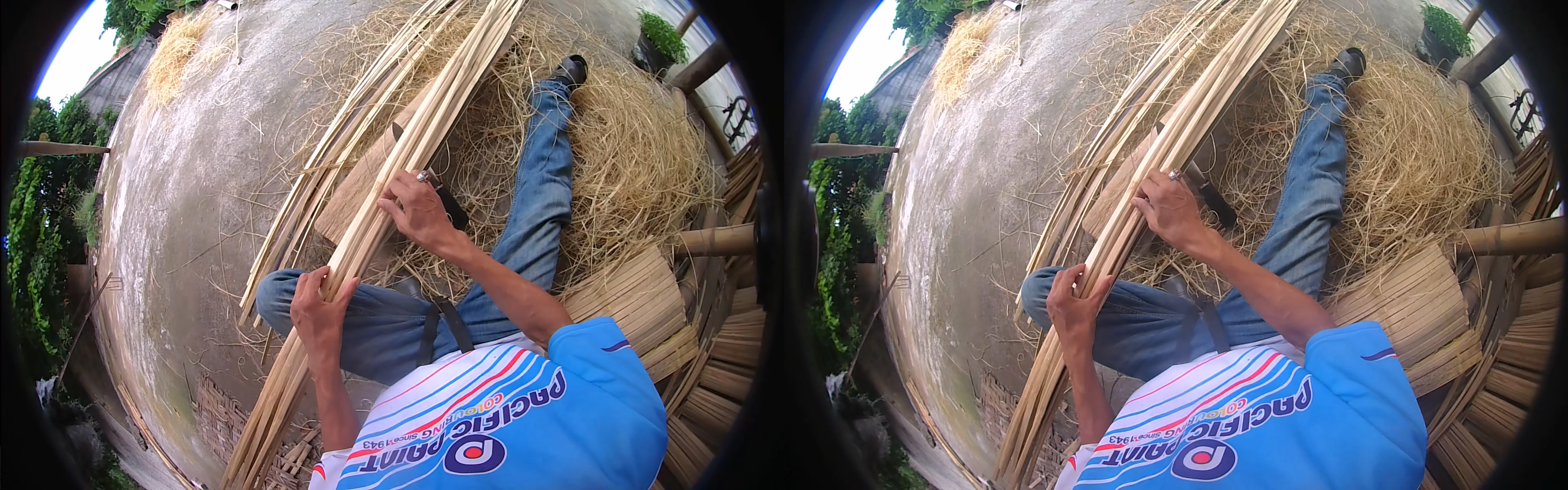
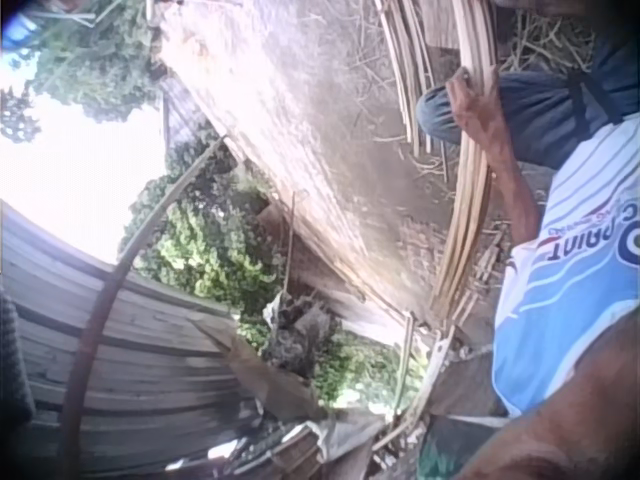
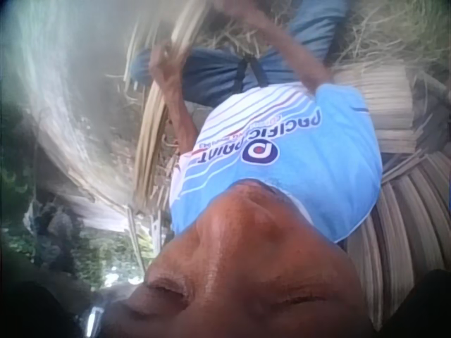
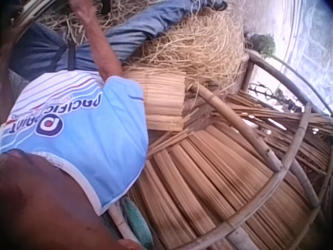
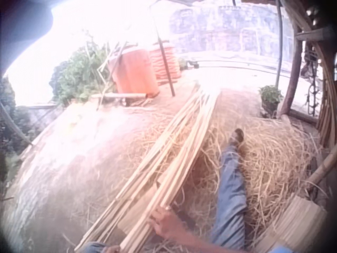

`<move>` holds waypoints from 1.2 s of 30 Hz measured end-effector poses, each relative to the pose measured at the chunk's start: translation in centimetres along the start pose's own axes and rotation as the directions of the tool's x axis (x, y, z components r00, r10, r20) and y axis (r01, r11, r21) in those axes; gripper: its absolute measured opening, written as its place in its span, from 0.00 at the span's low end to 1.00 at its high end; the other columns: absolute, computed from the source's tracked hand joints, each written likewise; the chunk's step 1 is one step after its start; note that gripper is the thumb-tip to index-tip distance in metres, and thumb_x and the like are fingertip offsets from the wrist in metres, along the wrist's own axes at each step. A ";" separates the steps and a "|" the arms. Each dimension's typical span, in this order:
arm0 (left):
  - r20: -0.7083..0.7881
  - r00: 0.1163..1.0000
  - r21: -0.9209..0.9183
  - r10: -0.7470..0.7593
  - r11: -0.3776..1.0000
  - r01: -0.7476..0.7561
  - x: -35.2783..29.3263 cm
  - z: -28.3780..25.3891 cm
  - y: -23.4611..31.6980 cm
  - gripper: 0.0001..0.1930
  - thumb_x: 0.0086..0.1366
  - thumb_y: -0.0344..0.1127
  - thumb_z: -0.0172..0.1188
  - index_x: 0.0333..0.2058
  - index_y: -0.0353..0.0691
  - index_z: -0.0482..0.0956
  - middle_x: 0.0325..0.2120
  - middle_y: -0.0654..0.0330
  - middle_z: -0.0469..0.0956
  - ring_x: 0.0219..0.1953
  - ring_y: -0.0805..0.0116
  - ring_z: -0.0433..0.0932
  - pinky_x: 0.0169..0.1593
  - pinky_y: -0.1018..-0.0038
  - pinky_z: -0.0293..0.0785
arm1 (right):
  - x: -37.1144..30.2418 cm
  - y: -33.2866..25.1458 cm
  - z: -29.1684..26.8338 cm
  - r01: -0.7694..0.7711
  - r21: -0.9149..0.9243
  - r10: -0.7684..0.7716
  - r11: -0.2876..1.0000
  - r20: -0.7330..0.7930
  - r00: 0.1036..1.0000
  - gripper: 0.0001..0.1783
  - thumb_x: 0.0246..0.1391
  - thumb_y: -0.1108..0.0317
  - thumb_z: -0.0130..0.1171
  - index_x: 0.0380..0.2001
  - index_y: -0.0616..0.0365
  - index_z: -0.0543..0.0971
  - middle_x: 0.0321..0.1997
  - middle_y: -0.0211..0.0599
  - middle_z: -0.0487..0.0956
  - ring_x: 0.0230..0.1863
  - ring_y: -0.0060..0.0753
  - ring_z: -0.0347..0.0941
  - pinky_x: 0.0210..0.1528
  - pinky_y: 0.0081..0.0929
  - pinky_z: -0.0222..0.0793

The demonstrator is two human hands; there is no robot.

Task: The person sits on a straw-covered floor and uses a knife to split and smooth long bamboo strips. They gather the strips into a bundle, tie them with a thin fiber, and then stand to carry the finished bundle across the concrete area.

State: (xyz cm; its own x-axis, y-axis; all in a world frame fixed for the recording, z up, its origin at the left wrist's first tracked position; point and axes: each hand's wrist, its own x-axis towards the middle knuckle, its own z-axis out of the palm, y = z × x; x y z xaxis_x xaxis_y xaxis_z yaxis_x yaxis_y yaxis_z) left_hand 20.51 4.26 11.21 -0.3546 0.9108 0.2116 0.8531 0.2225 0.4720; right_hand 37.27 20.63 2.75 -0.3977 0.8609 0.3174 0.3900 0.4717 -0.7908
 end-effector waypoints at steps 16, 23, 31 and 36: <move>-0.077 0.996 0.104 0.050 0.994 -0.041 -1.3 1.0 -0.1 0.22 0.52 0.39 0.77 0.42 0.35 0.81 0.35 0.54 0.80 0.37 0.54 0.81 0.42 0.62 0.76 | 8.2 1.1 -2.5 0.161 -0.197 -0.048 0.967 0.479 0.877 0.22 0.61 0.42 0.60 0.36 0.50 0.87 0.59 0.46 0.74 0.66 0.47 0.64 0.69 0.53 0.60; -0.032 0.999 0.060 0.028 0.998 -0.026 -0.5 0.6 -0.4 0.22 0.50 0.40 0.78 0.41 0.35 0.82 0.33 0.54 0.80 0.36 0.54 0.80 0.42 0.63 0.75 | 9.3 4.2 -4.5 -0.150 0.387 0.213 0.910 -0.123 0.969 0.21 0.68 0.51 0.53 0.31 0.57 0.83 0.55 0.43 0.75 0.59 0.42 0.71 0.66 0.47 0.66; 0.015 1.000 0.028 -0.014 1.000 0.013 -0.3 0.0 -0.3 0.22 0.52 0.41 0.77 0.41 0.36 0.81 0.34 0.54 0.80 0.37 0.52 0.80 0.42 0.61 0.76 | 6.3 7.3 -5.4 -0.251 -0.043 0.254 0.967 0.068 0.965 0.17 0.59 0.54 0.63 0.36 0.60 0.83 0.62 0.54 0.69 0.63 0.53 0.69 0.65 0.48 0.65; 0.010 1.000 0.029 -0.014 0.999 0.014 -0.3 0.1 -0.1 0.22 0.53 0.42 0.76 0.41 0.36 0.81 0.34 0.54 0.80 0.36 0.52 0.81 0.41 0.60 0.76 | 5.1 6.7 -3.6 -0.079 -0.149 0.082 0.986 0.011 0.997 0.16 0.56 0.56 0.66 0.33 0.60 0.82 0.59 0.49 0.71 0.66 0.55 0.62 0.67 0.52 0.61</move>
State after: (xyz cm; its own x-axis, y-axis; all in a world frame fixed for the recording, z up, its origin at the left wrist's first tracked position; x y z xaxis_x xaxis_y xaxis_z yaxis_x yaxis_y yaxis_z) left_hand 20.53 4.03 11.02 -0.3628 0.9109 0.1968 0.8591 0.2451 0.4494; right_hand 40.83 28.82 0.92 -0.3739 0.8944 0.2456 0.5395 0.4251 -0.7268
